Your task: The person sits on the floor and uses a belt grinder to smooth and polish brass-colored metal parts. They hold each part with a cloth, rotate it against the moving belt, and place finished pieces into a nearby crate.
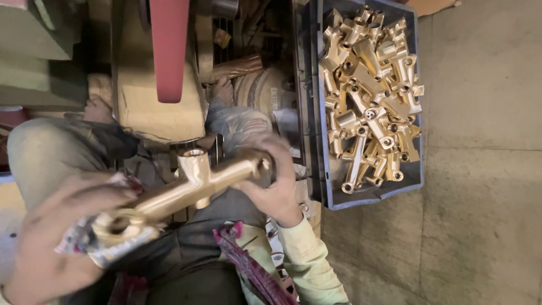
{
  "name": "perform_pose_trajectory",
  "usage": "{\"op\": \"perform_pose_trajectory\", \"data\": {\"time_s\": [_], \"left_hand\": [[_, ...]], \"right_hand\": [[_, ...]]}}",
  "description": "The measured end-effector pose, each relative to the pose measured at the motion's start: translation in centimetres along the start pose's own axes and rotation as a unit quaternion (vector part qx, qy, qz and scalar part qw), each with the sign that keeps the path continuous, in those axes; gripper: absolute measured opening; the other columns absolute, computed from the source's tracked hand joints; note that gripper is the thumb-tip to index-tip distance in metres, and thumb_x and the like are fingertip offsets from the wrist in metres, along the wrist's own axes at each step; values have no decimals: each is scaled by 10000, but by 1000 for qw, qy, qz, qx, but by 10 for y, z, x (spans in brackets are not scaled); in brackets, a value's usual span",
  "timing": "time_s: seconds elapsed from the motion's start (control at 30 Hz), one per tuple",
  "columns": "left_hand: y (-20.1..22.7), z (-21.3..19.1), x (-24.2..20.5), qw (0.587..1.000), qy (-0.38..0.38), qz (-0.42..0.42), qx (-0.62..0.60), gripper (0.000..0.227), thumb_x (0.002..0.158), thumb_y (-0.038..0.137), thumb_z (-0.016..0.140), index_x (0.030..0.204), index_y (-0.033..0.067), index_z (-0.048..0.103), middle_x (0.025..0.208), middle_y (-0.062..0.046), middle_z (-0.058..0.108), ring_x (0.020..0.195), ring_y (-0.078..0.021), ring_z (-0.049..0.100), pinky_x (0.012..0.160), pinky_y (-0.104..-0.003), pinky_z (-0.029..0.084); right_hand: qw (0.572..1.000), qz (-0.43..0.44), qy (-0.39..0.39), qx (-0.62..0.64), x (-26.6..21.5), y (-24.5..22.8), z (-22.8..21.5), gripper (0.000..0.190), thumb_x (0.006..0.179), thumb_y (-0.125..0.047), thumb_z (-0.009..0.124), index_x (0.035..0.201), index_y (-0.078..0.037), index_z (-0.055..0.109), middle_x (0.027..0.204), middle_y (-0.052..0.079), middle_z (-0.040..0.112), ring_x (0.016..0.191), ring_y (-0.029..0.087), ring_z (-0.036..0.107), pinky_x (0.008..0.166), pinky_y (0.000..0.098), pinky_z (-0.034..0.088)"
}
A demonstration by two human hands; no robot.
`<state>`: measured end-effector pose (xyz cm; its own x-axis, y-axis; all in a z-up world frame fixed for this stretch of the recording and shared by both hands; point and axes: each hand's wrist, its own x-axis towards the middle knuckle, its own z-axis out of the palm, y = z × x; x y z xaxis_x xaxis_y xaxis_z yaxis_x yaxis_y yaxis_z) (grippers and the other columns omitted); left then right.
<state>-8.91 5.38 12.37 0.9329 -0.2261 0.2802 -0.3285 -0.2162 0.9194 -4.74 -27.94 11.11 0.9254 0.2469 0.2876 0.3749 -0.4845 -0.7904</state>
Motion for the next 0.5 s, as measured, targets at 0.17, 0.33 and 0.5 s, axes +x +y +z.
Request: {"op": "perform_pose_trajectory", "data": {"time_s": [0.17,0.33,0.5], "left_hand": [[22,31,20,991,-66,45,107,698,553,171,742,1239,56,678,1137,-147,668,1028,-345,662,937,-455,537],[24,33,30,998,-47,19,37,612,569,69,728,1177,57,657,1133,-127,686,1010,-274,709,881,-388,558],[39,45,31,982,151,-67,-87,647,689,132,856,1258,25,567,1193,-124,652,1071,-247,670,981,-337,541]], "right_hand": [[991,-30,-122,-39,-4,-21,30,996,780,-119,885,1616,-34,350,1539,188,545,1410,349,569,1249,426,451],[995,47,-82,-23,-19,-13,56,1056,735,-151,934,1609,-41,350,1547,205,540,1449,384,547,1231,456,440],[998,-19,-8,-67,-18,-22,48,1180,676,-183,954,1599,-21,237,1533,297,422,1419,454,469,1179,519,423]]}}
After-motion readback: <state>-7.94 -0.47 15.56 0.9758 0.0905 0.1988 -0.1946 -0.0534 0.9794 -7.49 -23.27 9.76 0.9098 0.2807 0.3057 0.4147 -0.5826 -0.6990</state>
